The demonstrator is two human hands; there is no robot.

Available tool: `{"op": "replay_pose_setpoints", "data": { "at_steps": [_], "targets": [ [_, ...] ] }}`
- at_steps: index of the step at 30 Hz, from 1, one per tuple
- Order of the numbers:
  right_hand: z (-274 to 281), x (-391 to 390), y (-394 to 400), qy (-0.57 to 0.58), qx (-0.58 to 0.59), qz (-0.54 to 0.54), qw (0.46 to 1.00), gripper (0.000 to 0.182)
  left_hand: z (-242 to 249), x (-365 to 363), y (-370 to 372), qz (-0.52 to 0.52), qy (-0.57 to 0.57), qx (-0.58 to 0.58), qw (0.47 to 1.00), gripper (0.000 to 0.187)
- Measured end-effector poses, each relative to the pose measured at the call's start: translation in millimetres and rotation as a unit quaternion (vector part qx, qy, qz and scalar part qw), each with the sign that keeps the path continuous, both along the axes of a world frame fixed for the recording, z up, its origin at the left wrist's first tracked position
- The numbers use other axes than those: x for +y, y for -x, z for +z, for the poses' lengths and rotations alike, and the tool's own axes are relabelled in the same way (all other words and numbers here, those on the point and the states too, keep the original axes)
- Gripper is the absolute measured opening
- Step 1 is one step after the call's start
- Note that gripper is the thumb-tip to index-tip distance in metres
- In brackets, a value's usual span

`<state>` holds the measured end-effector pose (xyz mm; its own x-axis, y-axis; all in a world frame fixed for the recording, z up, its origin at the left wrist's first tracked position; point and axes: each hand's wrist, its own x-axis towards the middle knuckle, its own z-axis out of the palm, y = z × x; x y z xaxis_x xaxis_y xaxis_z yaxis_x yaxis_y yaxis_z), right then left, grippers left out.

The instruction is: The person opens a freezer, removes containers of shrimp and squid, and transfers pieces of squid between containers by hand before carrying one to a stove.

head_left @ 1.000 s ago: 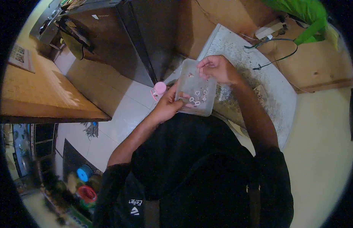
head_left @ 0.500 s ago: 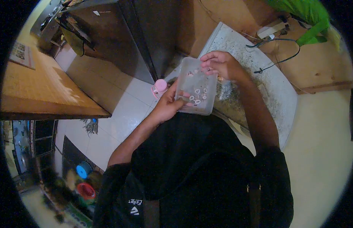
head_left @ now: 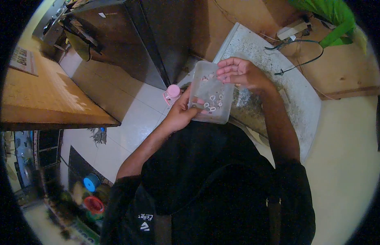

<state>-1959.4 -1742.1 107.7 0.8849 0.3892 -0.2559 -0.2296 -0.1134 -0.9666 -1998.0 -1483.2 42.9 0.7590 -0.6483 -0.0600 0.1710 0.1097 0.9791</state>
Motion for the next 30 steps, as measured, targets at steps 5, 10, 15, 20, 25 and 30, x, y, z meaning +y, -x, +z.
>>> {"op": "replay_pose_setpoints", "data": {
  "at_steps": [5,10,15,20,25,30],
  "targets": [
    [-4,1,1,0.007,0.0,0.003,1.0,0.042,-4,1,0,0.004,0.009,0.014,1.0,0.082],
    [1,13,-6,0.101,-0.106,-0.011,0.989,0.029,-2,0,0,0.008,-0.033,-0.046,0.998,0.083],
    [18,26,3,0.352,-0.239,-0.045,0.904,0.023,-7,4,-2,-0.001,-0.016,0.016,1.0,0.083],
    [-3,42,31,0.518,-0.309,0.117,0.789,0.026,-5,0,0,-0.005,0.004,0.032,0.999,0.083],
    [-12,52,44,0.535,-0.329,0.18,0.757,0.026,-5,2,1,-0.01,0.006,0.027,1.0,0.083],
    [-21,52,47,0.54,-0.327,0.187,0.753,0.021,-12,10,6,-0.042,0.022,0.007,0.999,0.088]
  ]
}}
